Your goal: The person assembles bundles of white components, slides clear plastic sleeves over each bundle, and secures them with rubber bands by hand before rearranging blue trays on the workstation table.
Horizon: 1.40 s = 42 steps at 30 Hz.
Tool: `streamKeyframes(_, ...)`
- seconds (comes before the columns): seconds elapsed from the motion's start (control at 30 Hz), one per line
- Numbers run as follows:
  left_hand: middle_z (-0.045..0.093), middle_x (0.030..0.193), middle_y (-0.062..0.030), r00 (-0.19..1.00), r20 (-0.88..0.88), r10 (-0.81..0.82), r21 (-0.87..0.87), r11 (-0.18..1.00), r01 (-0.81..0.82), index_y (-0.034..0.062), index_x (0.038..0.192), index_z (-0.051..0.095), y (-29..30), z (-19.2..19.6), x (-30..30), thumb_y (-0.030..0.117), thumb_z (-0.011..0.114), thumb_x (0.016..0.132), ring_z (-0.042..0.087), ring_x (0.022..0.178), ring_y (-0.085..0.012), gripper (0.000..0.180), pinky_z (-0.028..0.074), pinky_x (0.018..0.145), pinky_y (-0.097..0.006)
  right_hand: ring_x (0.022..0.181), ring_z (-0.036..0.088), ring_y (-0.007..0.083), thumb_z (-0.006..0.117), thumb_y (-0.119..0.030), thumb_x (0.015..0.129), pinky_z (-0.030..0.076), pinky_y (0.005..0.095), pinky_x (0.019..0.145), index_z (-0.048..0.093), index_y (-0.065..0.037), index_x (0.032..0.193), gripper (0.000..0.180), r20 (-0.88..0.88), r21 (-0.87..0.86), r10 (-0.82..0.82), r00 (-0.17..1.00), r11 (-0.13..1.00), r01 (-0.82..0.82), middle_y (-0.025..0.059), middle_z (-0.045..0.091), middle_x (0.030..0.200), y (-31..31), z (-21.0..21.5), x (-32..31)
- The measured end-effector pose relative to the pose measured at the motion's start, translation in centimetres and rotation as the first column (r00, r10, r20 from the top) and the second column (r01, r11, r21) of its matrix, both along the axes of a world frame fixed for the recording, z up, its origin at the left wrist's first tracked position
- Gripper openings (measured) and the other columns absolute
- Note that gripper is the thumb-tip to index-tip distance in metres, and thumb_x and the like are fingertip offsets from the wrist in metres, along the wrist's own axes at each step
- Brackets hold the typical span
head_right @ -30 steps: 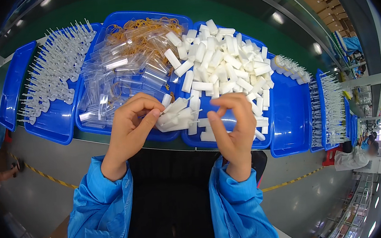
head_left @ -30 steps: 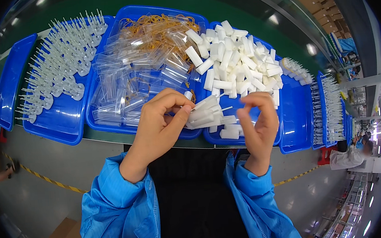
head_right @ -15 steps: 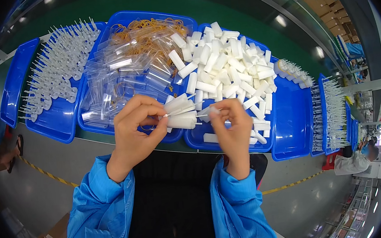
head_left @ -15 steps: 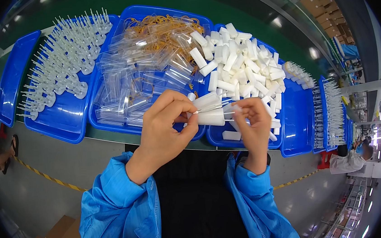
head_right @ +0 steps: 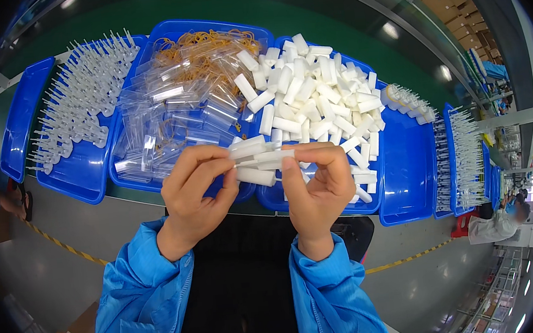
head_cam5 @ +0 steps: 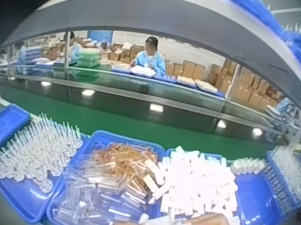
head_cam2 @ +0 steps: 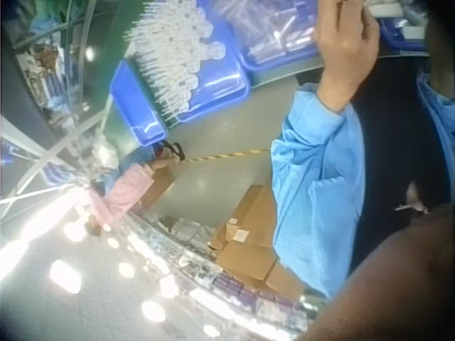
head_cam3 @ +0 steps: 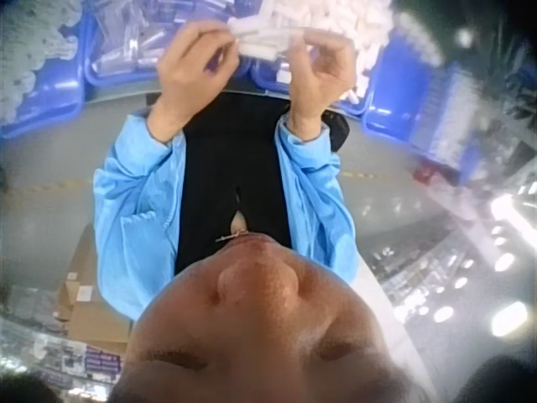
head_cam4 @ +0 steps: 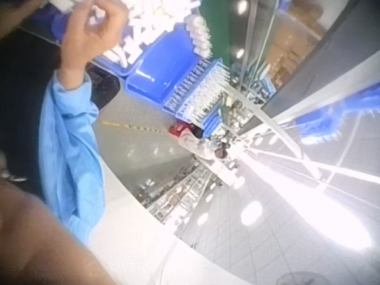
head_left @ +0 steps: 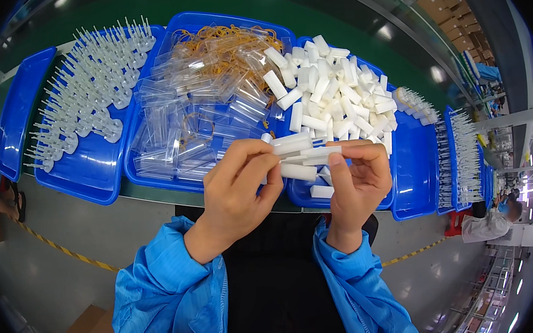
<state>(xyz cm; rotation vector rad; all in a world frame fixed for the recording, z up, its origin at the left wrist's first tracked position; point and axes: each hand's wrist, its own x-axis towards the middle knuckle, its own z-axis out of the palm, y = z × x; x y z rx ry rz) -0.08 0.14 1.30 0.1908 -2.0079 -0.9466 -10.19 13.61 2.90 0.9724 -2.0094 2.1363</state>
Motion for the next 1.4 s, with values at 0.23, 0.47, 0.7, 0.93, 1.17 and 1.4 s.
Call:
streamKeyframes(0.23,0.065,0.097,-0.0129,0.999,-0.036,-0.017,-0.043,0.999,0.015,-0.0013,0.086,0.063,0.0,-1.3,-0.1,-0.007,0.073,0.071,0.068,0.076,-0.0268,0.019,0.056,0.063,-0.031,0.088,0.064,0.0166,0.068,0.009,0.080,0.049,0.0259,0.081,0.061,0.002,0.092,0.015,0.027,0.064,0.063,0.998,0.996,-0.064,0.0155,0.066,0.098,-0.5,-0.3,0.5)
streamKeyframes(0.47,0.066,0.099,-0.0154,0.999,-0.004,-0.048,0.008,0.999,0.048,-0.0017,0.090,0.062,0.1,-0.7,0.0,-0.008,0.069,0.073,0.069,0.078,-0.0296,0.020,0.057,0.066,-0.033,0.088,0.061,0.0150,0.070,0.009,0.077,0.049,0.0250,0.080,0.064,0.002,0.094,0.019,0.004,0.105,0.039,0.999,0.994,-0.039,0.0137,0.064,0.099,-0.6,-0.3,0.6)
streamKeyframes(0.7,0.065,0.102,-0.0176,0.991,0.017,-0.129,0.396,0.911,0.112,-0.0038,0.106,0.063,0.2,-0.1,0.2,-0.013,0.065,0.075,0.069,0.082,-0.0271,0.032,0.059,0.072,-0.032,0.094,0.059,0.0204,0.074,0.000,0.075,0.047,0.0314,0.083,0.066,0.001,0.103,0.029,-0.191,0.274,0.246,0.950,0.943,-0.189,0.0145,0.060,0.110,0.6,0.2,-0.1)
streamKeyframes(0.93,0.063,0.105,-0.0112,0.921,-0.095,-0.377,0.656,0.672,0.343,-0.0018,0.114,0.062,0.0,-0.8,0.6,-0.013,0.062,0.081,0.066,0.093,-0.0161,0.035,0.059,0.077,-0.028,0.128,0.046,0.0297,0.088,-0.017,0.065,0.044,0.0395,0.099,0.034,-0.004,0.145,0.097,-0.014,-0.004,0.253,0.967,0.967,-0.253,0.0217,0.035,0.147,-0.9,0.0,0.5)
streamKeyframes(1.17,0.062,0.116,-0.0161,0.866,-0.022,-0.500,0.465,0.761,0.451,0.0003,0.122,0.059,0.8,-0.5,1.0,-0.004,0.074,0.074,0.067,0.102,-0.0265,0.051,0.059,0.081,-0.033,0.116,0.060,0.0282,0.076,0.003,0.076,0.052,0.0396,0.094,0.058,0.001,0.116,0.044,0.427,-0.171,0.448,0.785,0.893,-0.417,0.0216,0.061,0.122,-1.5,-0.4,1.2)
streamKeyframes(1.4,0.060,0.118,-0.0153,0.937,-0.055,-0.346,0.362,0.867,0.342,0.0031,0.127,0.057,0.5,-0.9,1.8,0.002,0.082,0.068,0.064,0.100,-0.0291,0.065,0.058,0.077,-0.034,0.115,0.060,0.0275,0.068,-0.012,0.088,0.054,0.0386,0.092,0.059,0.002,0.115,0.031,0.698,-0.450,0.527,0.485,0.849,-0.276,0.0199,0.057,0.130,-3.4,0.1,3.5)
